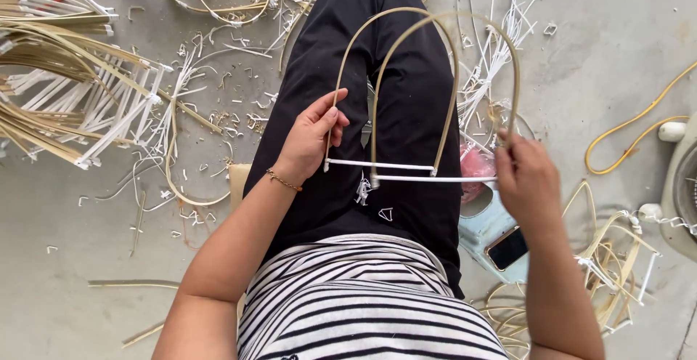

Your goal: Assembling and securing bamboo furniture frame components using white plastic binding strips and hand tools.

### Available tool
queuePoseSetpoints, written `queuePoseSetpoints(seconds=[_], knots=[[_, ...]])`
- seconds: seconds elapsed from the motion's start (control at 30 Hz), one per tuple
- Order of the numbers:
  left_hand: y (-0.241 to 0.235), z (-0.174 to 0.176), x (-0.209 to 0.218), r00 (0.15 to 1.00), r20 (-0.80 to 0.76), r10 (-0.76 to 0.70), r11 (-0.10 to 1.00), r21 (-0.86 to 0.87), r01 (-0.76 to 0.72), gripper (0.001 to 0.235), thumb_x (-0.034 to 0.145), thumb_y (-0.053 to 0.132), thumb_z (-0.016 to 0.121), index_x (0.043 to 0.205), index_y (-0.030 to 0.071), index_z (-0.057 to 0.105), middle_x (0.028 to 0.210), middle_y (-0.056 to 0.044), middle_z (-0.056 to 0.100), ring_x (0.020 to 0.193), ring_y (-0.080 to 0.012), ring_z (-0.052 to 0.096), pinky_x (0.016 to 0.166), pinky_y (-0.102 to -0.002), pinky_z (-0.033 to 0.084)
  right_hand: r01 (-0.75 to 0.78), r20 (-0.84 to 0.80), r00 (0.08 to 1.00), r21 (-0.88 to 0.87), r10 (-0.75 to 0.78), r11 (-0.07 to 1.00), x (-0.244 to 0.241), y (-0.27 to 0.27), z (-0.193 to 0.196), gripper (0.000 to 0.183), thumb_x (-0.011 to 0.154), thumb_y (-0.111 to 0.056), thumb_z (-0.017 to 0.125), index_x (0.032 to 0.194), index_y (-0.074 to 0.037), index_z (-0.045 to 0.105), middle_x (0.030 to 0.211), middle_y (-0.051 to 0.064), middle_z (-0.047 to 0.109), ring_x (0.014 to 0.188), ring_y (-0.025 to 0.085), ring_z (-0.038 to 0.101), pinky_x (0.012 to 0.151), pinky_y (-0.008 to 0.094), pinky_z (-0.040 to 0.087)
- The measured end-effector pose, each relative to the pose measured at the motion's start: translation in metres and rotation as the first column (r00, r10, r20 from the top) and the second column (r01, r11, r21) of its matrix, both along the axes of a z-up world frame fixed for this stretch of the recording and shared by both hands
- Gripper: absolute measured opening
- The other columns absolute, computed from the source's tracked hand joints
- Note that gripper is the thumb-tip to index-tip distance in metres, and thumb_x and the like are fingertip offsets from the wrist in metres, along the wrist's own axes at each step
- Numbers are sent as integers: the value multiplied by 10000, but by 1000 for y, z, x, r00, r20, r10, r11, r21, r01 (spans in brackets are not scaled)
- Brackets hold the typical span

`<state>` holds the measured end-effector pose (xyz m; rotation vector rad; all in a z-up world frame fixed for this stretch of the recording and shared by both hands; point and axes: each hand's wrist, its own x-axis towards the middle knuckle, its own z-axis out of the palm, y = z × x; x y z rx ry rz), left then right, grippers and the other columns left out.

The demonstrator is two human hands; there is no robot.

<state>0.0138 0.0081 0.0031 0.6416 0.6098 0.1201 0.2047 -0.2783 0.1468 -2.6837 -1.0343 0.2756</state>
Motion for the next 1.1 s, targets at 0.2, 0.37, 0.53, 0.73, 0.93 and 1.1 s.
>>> queuePoseSetpoints(seconds=[0.2, 0.37, 0.53, 0.73, 0.93, 1.1], knots=[[-5, -3, 1, 998, 53, 35, 998, -55, -32, 420, 1104, 252, 480, 1455, 38, 565, 912, 16, 622, 758, -49, 517, 665, -217, 444, 54, -149, 988, 136, -33, 989, -25, 40, -34, 300, 1011, -118, 612, 1278, 15, 648, 904, 188, 627, 830, 363, 625, 746, 462, 492], [-3, 7, 1, 997, 64, 35, 995, -97, -29, 500, 1111, 374, 434, 1432, 21, 584, 893, 15, 610, 749, -53, 505, 675, -210, 447, 58, -127, 991, 102, -45, 993, -36, 50, -40, 235, 1000, -103, 608, 1191, 31, 630, 875, 203, 615, 823, 393, 615, 724, 494, 476], [-5, -6, 1, 998, 54, 19, 999, -36, -17, 469, 1098, 329, 492, 1448, 28, 568, 911, 20, 605, 766, -50, 499, 678, -219, 441, 70, -131, 990, 119, -54, 991, -44, 51, -35, 218, 1004, -93, 609, 1172, 45, 623, 865, 197, 607, 808, 380, 614, 712, 488, 473], [-3, -2, 1, 998, 53, 18, 998, -62, -15, 482, 1095, 351, 487, 1449, 34, 571, 911, 27, 605, 771, -46, 501, 681, -215, 443, 83, -139, 988, 135, -64, 987, -48, 52, -38, 270, 1012, -88, 604, 1232, 69, 614, 880, 198, 612, 805, 364, 620, 715, 476, 483], [-3, -1, 0, 998, 54, 13, 999, -41, -11, 467, 1087, 316, 522, 1458, 36, 569, 904, 31, 608, 768, -40, 508, 684, -207, 455, 71, -126, 991, 130, -54, 989, -48, 54, -37, 319, 1001, -83, 605, 1281, 67, 612, 935, 209, 637, 855, 378, 638, 740, 473, 499], [-3, -1, 1, 999, 45, 4, 1000, -23, -3, 451, 1072, 255, 563, 1469, 41, 560, 888, 33, 612, 756, -33, 524, 671, -197, 470, 90, -145, 987, 128, -72, 988, -47, 56, -36, 331, 1000, -83, 600, 1298, 62, 609, 957, 214, 641, 863, 379, 640, 750, 470, 505]])
